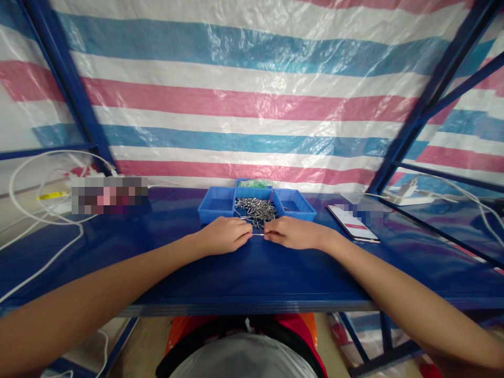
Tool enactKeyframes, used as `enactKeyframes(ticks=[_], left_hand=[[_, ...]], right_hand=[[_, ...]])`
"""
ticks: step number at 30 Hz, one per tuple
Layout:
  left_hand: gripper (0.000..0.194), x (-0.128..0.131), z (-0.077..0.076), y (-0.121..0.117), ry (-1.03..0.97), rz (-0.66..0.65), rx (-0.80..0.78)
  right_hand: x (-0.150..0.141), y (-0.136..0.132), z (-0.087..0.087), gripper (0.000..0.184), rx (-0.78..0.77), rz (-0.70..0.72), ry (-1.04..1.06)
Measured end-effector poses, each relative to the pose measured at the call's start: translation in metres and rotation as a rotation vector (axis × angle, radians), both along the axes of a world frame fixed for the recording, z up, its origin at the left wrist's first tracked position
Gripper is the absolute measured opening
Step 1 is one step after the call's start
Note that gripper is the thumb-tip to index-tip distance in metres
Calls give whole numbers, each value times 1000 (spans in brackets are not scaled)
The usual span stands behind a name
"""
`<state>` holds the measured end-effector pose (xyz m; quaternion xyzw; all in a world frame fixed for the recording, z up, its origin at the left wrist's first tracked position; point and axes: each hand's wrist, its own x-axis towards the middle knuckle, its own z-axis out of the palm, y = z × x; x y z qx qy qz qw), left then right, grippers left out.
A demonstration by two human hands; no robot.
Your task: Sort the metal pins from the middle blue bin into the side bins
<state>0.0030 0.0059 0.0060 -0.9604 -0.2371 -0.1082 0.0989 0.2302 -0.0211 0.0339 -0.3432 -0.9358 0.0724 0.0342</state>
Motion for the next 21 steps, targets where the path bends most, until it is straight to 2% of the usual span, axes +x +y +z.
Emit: enactKeyframes(ticks=[5,11,21], left_hand=[[22,1,2,-1,-52,23,4],[21,2,4,-5,-154,-24,-37],[18,1,5,-5,-162,-22,-31]], right_hand=[[0,0,-1,19,-8,2,0],[-2,-2,0,16,-2,19,9],[-2,-1,-1,13,35,24,27]])
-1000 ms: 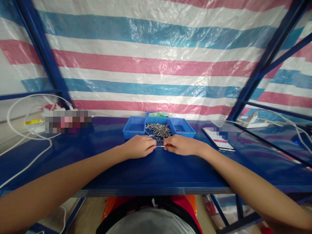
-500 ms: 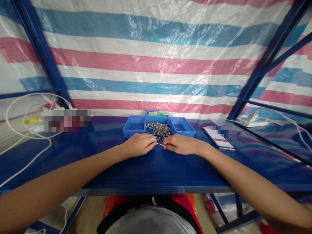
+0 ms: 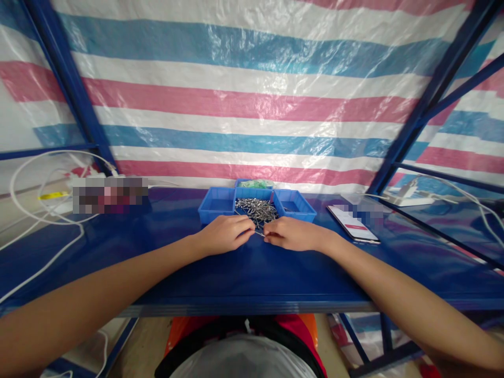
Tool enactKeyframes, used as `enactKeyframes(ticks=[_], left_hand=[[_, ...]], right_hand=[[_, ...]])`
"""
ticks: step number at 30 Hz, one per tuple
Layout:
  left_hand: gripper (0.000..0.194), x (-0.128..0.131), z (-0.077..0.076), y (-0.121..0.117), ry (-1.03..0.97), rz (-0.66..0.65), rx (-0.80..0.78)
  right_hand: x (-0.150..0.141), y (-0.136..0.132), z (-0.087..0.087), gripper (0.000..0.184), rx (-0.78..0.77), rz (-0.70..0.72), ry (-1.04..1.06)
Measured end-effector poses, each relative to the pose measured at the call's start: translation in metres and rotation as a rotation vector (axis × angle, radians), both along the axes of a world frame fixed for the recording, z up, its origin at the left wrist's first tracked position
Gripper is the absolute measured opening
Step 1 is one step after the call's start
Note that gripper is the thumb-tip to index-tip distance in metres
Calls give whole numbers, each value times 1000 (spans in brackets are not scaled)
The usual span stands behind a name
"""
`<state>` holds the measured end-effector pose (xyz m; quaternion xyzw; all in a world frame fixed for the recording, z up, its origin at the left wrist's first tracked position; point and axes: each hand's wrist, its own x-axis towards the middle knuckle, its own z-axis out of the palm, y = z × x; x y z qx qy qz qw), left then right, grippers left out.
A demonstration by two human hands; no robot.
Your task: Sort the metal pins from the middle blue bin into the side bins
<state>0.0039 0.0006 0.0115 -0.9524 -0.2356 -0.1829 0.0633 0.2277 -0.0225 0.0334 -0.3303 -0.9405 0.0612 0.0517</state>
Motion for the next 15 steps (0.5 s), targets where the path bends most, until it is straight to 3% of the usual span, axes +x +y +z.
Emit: enactKeyframes(ticks=[6,15], left_hand=[[17,-1,-6,6,52,55,-12],[14,2,-9,7,73,3,-62]], right_hand=[[0,-2,4,11,63,-10,58],[-6,-8,9,17,58,25,155]])
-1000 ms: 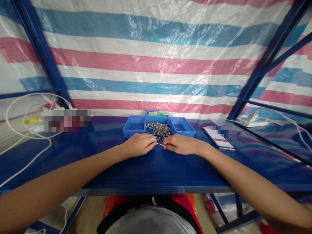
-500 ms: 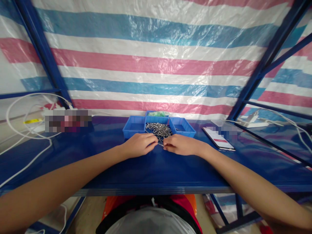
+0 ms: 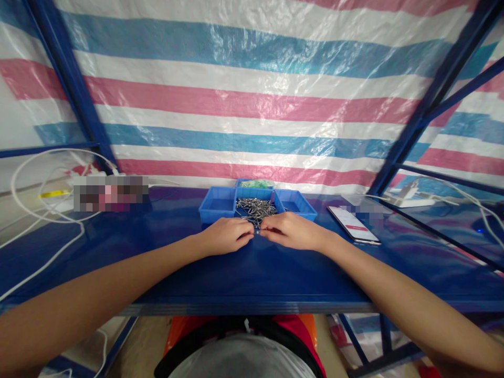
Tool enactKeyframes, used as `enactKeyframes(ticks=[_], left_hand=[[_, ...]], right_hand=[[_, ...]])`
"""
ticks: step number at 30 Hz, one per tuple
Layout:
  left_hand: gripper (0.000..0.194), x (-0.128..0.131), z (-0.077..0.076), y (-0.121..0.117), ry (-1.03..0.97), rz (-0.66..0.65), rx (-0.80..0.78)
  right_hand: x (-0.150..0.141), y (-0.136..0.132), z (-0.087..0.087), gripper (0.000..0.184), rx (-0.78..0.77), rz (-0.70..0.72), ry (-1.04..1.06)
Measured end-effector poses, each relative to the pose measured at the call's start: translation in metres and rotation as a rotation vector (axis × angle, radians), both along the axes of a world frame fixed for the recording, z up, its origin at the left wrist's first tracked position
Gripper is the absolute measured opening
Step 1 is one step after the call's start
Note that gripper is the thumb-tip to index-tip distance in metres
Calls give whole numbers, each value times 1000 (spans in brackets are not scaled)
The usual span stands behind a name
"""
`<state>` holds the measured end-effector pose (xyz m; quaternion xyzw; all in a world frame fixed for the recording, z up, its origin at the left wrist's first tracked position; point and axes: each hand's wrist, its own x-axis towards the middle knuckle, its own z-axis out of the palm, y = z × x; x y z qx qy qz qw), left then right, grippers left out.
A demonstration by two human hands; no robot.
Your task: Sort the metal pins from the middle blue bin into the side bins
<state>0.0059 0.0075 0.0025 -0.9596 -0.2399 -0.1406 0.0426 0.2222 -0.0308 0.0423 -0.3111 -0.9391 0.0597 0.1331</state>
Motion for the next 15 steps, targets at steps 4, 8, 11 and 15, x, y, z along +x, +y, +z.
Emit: enactKeyframes(ticks=[4,8,11,15], left_hand=[[14,0,0,1,-7,0,-11],[16,0,0,1,-25,28,-28],[17,-1,1,0,-39,72,-56],[16,-1,3,-1,-54,97,-80]], right_hand=[[1,0,1,17,12,-2,-10],[5,4,-1,12,28,-33,-37],[7,7,-4,12,36,-55,-41],[9,9,-5,11,29,-64,-60]])
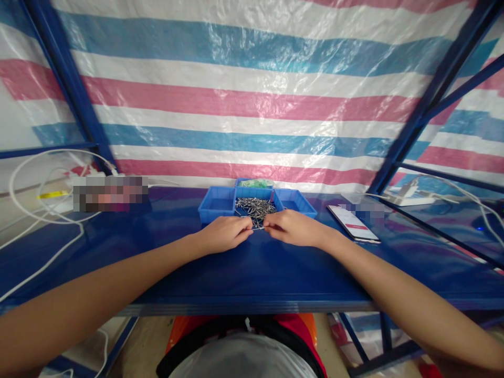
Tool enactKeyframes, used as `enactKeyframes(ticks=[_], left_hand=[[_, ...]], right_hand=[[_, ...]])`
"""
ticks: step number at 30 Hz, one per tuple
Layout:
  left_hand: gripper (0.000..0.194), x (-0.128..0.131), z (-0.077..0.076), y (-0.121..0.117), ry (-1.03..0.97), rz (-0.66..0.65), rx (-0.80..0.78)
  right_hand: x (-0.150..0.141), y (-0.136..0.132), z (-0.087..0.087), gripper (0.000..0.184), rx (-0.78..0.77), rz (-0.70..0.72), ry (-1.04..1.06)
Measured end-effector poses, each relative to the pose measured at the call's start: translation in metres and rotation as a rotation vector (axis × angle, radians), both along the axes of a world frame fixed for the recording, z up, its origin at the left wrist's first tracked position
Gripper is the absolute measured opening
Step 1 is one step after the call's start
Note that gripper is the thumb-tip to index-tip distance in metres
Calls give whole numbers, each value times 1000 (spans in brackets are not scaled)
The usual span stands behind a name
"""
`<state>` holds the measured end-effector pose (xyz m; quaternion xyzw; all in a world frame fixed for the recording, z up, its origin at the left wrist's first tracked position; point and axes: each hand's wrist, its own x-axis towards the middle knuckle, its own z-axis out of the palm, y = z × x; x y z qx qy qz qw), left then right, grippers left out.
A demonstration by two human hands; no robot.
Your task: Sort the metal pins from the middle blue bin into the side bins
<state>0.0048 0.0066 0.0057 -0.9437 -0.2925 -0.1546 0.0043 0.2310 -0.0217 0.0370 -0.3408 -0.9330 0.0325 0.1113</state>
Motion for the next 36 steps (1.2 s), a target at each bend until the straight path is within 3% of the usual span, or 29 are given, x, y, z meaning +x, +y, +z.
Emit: enactKeyframes(ticks=[10,22,36], left_hand=[[13,0,6,-8,-80,-85,-46],[14,0,7,-10,-102,-185,45],[15,-1,5,-5,30,-36,152]], right_hand=[[-5,-2,-6,6,-69,29,-69],[-5,0,-8,8,-61,58,-89],[0,0,-2,8,-44,30,-45]])
